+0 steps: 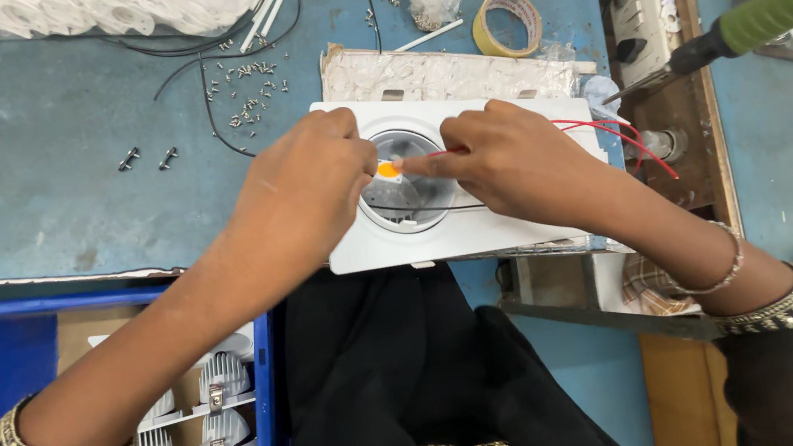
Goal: The person assembles double-light recessed ceiling fixtures by hand and using a power screwdriver. The person secures LED light modules into the white housing, routes the red and black wires through the frame, and attaches electrical connectors to the wire ends.
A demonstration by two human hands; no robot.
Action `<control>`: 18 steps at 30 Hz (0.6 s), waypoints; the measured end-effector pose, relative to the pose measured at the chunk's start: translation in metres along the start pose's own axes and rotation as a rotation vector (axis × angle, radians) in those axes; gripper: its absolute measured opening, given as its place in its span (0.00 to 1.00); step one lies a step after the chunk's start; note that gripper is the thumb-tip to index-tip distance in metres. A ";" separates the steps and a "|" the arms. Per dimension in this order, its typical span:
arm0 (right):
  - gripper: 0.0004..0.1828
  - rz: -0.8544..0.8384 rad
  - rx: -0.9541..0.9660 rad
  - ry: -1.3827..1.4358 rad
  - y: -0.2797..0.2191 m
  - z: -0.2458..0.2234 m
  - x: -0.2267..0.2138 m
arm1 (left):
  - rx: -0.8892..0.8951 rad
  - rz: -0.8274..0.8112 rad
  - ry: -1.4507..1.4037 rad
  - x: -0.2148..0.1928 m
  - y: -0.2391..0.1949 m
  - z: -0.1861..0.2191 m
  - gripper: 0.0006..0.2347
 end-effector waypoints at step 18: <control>0.06 -0.336 -0.117 -0.095 0.024 -0.021 0.038 | -0.013 -0.457 0.383 0.063 0.027 0.026 0.06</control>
Point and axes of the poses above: each hand's wrist, its own y-axis towards the middle knuckle, its own x-axis out of the palm, z = x × y, the point moved 8 cm from there along y, towards the middle knuckle, and after that the axes turned 15 degrees about -x, right-handed, at the moved point
